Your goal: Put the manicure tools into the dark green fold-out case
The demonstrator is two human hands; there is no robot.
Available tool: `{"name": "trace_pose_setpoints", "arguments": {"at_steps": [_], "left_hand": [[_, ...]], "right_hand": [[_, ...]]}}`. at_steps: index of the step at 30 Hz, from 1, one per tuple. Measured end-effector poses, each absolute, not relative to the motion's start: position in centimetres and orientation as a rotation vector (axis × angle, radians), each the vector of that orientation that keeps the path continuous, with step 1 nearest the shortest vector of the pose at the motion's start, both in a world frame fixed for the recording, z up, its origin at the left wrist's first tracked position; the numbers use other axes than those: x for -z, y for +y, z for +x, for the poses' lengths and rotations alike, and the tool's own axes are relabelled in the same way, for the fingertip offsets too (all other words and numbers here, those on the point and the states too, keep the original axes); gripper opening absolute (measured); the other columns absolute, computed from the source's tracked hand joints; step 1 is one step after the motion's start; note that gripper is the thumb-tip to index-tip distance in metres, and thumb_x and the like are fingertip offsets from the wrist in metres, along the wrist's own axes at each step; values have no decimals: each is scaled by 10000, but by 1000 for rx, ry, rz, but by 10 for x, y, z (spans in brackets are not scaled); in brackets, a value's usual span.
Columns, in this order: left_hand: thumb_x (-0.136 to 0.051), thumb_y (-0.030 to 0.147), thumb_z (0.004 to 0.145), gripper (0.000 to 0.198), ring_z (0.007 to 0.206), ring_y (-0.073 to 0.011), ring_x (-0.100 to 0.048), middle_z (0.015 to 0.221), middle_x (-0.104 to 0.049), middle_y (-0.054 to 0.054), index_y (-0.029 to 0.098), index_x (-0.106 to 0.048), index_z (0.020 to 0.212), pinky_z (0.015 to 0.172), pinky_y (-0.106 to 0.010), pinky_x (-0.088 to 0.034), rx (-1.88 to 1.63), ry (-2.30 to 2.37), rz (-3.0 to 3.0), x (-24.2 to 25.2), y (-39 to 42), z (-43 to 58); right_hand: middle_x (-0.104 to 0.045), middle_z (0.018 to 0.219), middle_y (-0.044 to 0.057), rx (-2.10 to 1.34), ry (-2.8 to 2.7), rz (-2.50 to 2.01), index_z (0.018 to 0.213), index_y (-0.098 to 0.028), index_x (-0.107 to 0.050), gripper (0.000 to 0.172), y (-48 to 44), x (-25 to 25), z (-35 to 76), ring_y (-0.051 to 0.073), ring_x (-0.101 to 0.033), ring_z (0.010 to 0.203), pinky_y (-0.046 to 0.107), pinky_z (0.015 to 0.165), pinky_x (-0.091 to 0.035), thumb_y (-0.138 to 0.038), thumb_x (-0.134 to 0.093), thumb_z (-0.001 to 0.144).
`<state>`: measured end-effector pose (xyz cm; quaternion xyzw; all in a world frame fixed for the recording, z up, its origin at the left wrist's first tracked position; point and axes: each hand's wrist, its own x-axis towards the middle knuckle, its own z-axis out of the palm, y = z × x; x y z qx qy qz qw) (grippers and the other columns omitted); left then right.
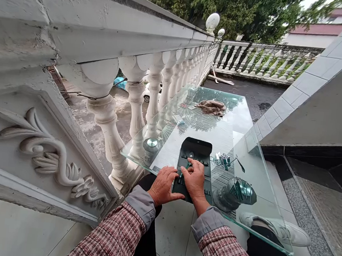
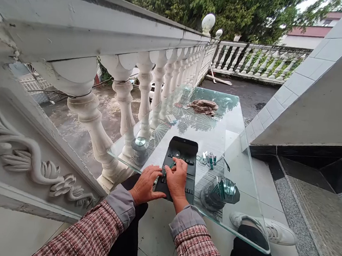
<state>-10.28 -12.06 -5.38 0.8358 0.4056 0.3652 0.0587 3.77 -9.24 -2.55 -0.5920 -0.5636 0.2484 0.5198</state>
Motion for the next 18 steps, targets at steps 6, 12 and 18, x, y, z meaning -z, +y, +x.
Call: {"name": "trace_pose_setpoints", "arguments": {"at_steps": [6, 12, 18], "left_hand": [[-765, 524, 564, 691, 1143, -306, -480, 1164, -541, -142, 174, -479, 1087, 1011, -516, -334, -1112, 1230, 2521, 55, -120, -104], [-760, 511, 578, 675, 1147, -300, -483, 1175, -547, -129, 191, -477, 1101, 1014, -516, -330, -1108, 1226, 2515, 56, -121, -103], [-741, 516, 599, 594, 1146, -296, -485, 1163, -555, -129, 190, -513, 1040, 1011, -505, -333, -1111, 1227, 2523, 57, -120, -104]], "right_hand": [[-534, 1041, 103, -574, -1417, -1405, 1043, -144, -616, 397, -91, 26, 38, 110, -486, 588, 345, 719, -482, -296, -580, 677], [-535, 1010, 112, -515, -1337, -1452, 1021, -124, -618, 387, -90, 30, 39, 128, -499, 622, 357, 728, -475, -326, -543, 700], [-498, 1015, 109, -468, -1235, -1472, 1024, -135, -598, 374, -89, 32, 38, 158, -512, 729, 337, 708, -490, -318, -532, 705]]}}
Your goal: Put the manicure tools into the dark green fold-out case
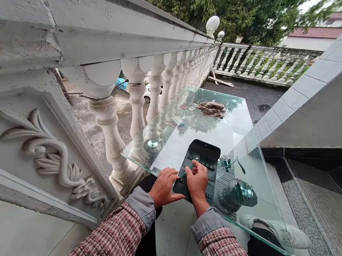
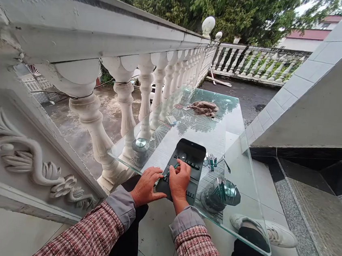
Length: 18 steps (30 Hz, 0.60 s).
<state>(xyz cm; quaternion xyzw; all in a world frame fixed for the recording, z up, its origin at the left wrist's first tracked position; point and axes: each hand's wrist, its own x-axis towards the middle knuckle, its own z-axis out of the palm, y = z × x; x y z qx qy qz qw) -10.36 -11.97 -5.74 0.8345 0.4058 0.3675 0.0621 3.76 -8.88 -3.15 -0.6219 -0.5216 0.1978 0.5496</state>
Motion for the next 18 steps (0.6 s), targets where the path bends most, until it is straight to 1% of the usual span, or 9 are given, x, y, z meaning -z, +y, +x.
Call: {"name": "trace_pose_setpoints", "arguments": {"at_steps": [3, 6, 10, 15, 18], "left_hand": [[-732, 532, 601, 566, 1136, -294, -492, 1152, -561, -123, 197, -531, 1010, 1009, -507, -335, -1110, 1225, 2526, 58, -119, -104], [-729, 542, 600, 559, 1134, -296, -493, 1142, -567, -118, 202, -539, 1001, 1005, -509, -339, -1113, 1226, 2526, 58, -119, -104], [-729, 545, 602, 556, 1135, -291, -492, 1142, -567, -122, 194, -543, 992, 1005, -499, -344, -1122, 1233, 2523, 58, -119, -103], [-732, 540, 601, 554, 1142, -294, -487, 1146, -568, -122, 196, -552, 997, 1002, -504, -348, -1114, 1241, 2522, 58, -120, -104], [-731, 542, 600, 550, 1140, -301, -489, 1145, -569, -122, 199, -563, 996, 997, -512, -351, -1116, 1247, 2519, 57, -121, -103]], "right_hand": [[-484, 1022, 106, -452, -1199, -1476, 1029, -144, -591, 368, -87, 33, 39, 163, -509, 765, 333, 720, -490, -316, -532, 709], [-492, 983, 97, -436, -1174, -1492, 1014, -139, -597, 361, -86, 34, 42, 158, -503, 737, 341, 730, -482, -324, -532, 711], [-518, 949, 92, -440, -1190, -1504, 997, -130, -617, 365, -85, 35, 43, 153, -502, 693, 344, 742, -467, -340, -528, 712], [-554, 966, 113, -464, -1248, -1504, 1028, -120, -632, 404, -80, 38, 45, 168, -512, 702, 357, 749, -455, -347, -499, 722], [-583, 926, 102, -490, -1294, -1498, 1010, -132, -651, 391, -74, 40, 47, 173, -517, 692, 361, 749, -454, -333, -504, 708]]}}
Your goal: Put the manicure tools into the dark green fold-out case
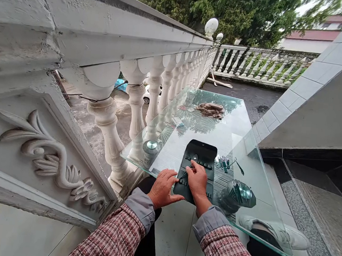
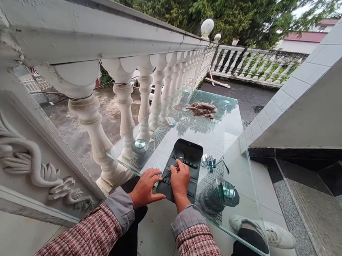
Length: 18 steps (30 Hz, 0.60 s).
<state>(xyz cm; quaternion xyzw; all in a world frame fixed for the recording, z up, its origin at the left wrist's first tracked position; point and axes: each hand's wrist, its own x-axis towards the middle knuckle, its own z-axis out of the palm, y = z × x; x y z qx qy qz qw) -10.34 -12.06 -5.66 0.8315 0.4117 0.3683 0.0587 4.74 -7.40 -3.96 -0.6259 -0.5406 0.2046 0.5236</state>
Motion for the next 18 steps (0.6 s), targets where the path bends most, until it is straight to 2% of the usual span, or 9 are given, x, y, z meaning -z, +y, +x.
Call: {"name": "trace_pose_setpoints", "arguments": {"at_steps": [9, 12, 18], "left_hand": [[-760, 546, 555, 559, 1093, -299, -513, 1121, -581, -114, 199, -583, 955, 978, -502, -371, -1140, 1289, 2491, 55, -121, -101], [-765, 551, 544, 575, 1091, -295, -516, 1120, -582, -109, 199, -581, 960, 981, -498, -369, -1135, 1294, 2484, 56, -121, -101], [-779, 537, 536, 615, 1080, -295, -524, 1120, -579, -109, 202, -563, 1004, 972, -497, -380, -1119, 1299, 2478, 57, -121, -101]], "right_hand": [[-583, 968, 115, -507, -1371, -1489, 1053, -136, -627, 402, -71, 42, 49, 193, -533, 730, 390, 783, -447, -301, -494, 712], [-568, 984, 121, -520, -1406, -1464, 987, -130, -636, 354, -72, 42, 50, 180, -533, 700, 381, 753, -461, -309, -491, 718], [-573, 933, 106, -497, -1515, -1381, 812, -169, -654, 268, -77, 37, 46, 212, -522, 918, 377, 872, -407, -283, -413, 778]]}}
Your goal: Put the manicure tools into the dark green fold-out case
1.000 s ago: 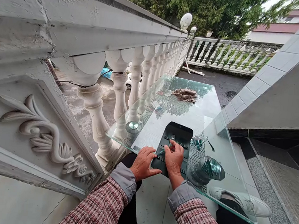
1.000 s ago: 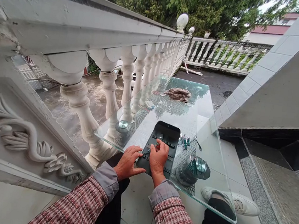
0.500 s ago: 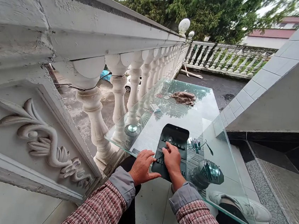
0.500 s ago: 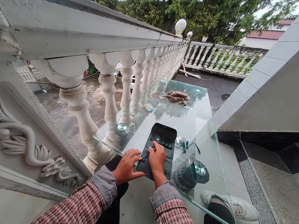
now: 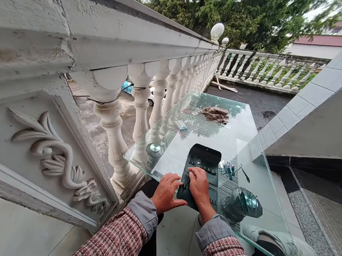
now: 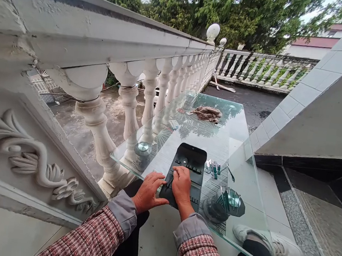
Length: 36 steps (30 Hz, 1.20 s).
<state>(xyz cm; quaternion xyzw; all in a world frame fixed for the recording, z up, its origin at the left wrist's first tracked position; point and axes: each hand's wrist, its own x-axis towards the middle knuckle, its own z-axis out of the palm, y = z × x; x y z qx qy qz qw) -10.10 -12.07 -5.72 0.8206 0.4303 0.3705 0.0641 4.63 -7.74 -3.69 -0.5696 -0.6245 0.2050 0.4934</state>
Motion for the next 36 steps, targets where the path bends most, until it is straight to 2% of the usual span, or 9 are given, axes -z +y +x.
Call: {"name": "trace_pose_setpoints", "arguments": {"at_steps": [4, 9, 12, 18, 23, 29, 32, 36], "left_hand": [[-762, 545, 557, 642, 1080, -294, -525, 1125, -577, -111, 203, -538, 1052, 980, -503, -366, -1109, 1297, 2481, 57, -121, -101], [-753, 538, 573, 675, 1091, -294, -517, 1128, -575, -116, 194, -510, 1101, 976, -491, -369, -1126, 1299, 2480, 55, -121, -100], [-764, 526, 564, 688, 1086, -293, -516, 1124, -578, -119, 185, -509, 1104, 977, -483, -365, -1140, 1304, 2476, 54, -122, -100], [-757, 531, 571, 651, 1075, -278, -520, 1121, -583, -100, 200, -529, 1084, 976, -466, -363, -1140, 1311, 2457, 53, -122, -98], [-761, 526, 570, 645, 1074, -270, -518, 1124, -582, -89, 206, -541, 1085, 971, -442, -367, -1121, 1316, 2453, 52, -122, -98], [-763, 536, 561, 667, 1066, -282, -519, 1129, -580, -103, 196, -553, 1095, 965, -460, -367, -1096, 1320, 2484, 49, -121, -100], [-774, 516, 556, 671, 1058, -294, -519, 1126, -578, -116, 185, -561, 1099, 948, -472, -380, -1087, 1330, 2499, 48, -121, -99], [-735, 504, 622, 575, 1074, -295, -512, 1123, -580, -107, 209, -578, 1090, 949, -487, -378, -1082, 1370, 2505, 48, -121, -95]], "right_hand": [[-608, 858, 79, -504, -1585, -1356, 743, -190, -658, 236, -80, 35, 45, 205, -525, 874, 372, 873, -388, -292, -448, 768], [-642, 958, 99, -507, -1545, -1399, 893, -169, -659, 358, -80, 35, 46, 223, -511, 940, 391, 884, -370, -361, -364, 824], [-659, 962, 79, -541, -1555, -1397, 913, -181, -659, 372, -80, 34, 46, 215, -510, 956, 365, 889, -371, -394, -366, 830], [-669, 809, 58, -585, -1518, -1427, 936, -180, -635, 387, -82, 35, 49, 214, -527, 867, 360, 833, -388, -409, -338, 842], [-663, 794, 49, -599, -1503, -1413, 941, -182, -623, 375, -82, 37, 50, 207, -542, 860, 355, 830, -392, -417, -347, 843], [-647, 753, 39, -558, -1516, -1366, 888, -183, -635, 352, -81, 36, 48, 179, -566, 758, 335, 775, -426, -385, -351, 847], [-652, 812, 44, -475, -1523, -1338, 876, -193, -640, 324, -82, 33, 46, 181, -561, 823, 339, 800, -427, -376, -375, 842], [-601, 1020, 91, -289, -1437, -1355, 947, -178, -608, 306, -91, 32, 59, 200, -509, 987, 356, 844, -417, -372, -403, 828]]}}
